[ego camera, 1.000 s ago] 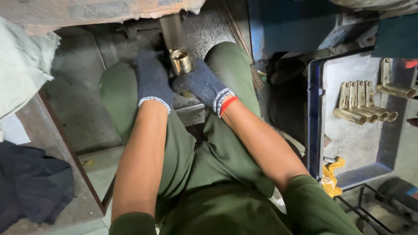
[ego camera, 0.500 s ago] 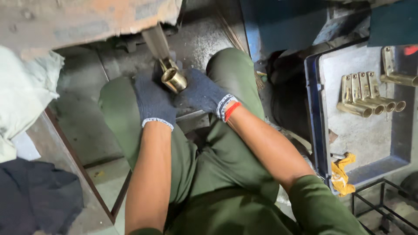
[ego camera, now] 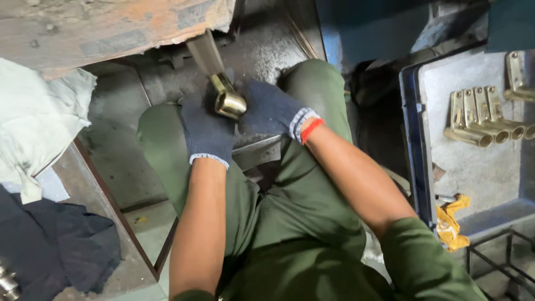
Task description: The person polishes brass-colored metal plumbing fixtures using a high-speed rotating buffing wheel. The person holds each fixture with gloved hands, applying different sides of the metal against the wheel, then places the finished items into a tray or onto a cloth-covered surface.
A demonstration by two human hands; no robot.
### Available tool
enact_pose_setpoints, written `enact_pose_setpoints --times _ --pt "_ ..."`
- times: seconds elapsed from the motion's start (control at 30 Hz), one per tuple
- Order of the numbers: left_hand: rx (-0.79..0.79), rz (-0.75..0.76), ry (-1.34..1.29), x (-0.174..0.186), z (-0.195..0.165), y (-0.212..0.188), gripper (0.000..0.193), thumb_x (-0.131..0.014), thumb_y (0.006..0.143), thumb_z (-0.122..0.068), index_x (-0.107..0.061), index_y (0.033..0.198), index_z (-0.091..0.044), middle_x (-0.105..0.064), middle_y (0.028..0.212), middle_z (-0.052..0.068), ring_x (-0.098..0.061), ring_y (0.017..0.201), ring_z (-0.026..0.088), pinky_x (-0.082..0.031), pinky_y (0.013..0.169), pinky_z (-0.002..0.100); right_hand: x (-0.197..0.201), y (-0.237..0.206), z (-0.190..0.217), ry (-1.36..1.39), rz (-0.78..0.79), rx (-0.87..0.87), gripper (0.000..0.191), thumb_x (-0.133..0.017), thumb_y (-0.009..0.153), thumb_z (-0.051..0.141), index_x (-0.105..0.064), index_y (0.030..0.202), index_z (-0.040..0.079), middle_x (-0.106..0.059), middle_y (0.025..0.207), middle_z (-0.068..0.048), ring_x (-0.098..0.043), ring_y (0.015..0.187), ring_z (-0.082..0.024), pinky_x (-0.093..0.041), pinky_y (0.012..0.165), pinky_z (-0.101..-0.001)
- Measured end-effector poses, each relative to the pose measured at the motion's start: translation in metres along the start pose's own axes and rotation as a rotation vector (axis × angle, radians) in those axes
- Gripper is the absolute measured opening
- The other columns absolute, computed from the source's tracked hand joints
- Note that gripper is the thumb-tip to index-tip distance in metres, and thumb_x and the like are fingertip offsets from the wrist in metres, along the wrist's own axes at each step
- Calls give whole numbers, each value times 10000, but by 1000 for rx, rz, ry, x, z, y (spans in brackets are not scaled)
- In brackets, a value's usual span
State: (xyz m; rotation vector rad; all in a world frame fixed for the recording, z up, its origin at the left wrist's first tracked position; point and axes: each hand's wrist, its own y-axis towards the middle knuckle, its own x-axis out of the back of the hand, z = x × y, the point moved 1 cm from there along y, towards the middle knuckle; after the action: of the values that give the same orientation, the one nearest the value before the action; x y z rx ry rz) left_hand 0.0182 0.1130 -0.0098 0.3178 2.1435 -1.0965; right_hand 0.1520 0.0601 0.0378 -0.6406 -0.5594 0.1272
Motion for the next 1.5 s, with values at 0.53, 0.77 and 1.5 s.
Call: enact_pose_setpoints --times 0.53,0.77,1.5 --pt "63 4 -82 5 0 34 401 -418 984 -309 -667 996 5 -705 924 155 -688 830 270 -576 775 384 12 38 0 -80 -19 23 381 -751 593 218 -748 946 77 -733 805 -184 -738 745 -353 -581 696 -461" --pt "-640 75 1793 4 -10 -85 296 -583 1011 -162 -670 1276 -59 -724 1118 150 -686 996 299 -538 886 399 -44 -91 -24 81 -137 398 356 -767 754 204 -670 1069 68 -729 955 -169 -708 908 -353 -548 788 -422" --pt "81 -45 213 13 -13 18 698 -293 990 -582 -718 916 -33 -684 792 88 -644 681 220 -544 628 342 -42 9 4 698 -121 -108 231 -737 683 101 -675 899 45 -682 740 -50 -616 644 -160 -499 578 -308"
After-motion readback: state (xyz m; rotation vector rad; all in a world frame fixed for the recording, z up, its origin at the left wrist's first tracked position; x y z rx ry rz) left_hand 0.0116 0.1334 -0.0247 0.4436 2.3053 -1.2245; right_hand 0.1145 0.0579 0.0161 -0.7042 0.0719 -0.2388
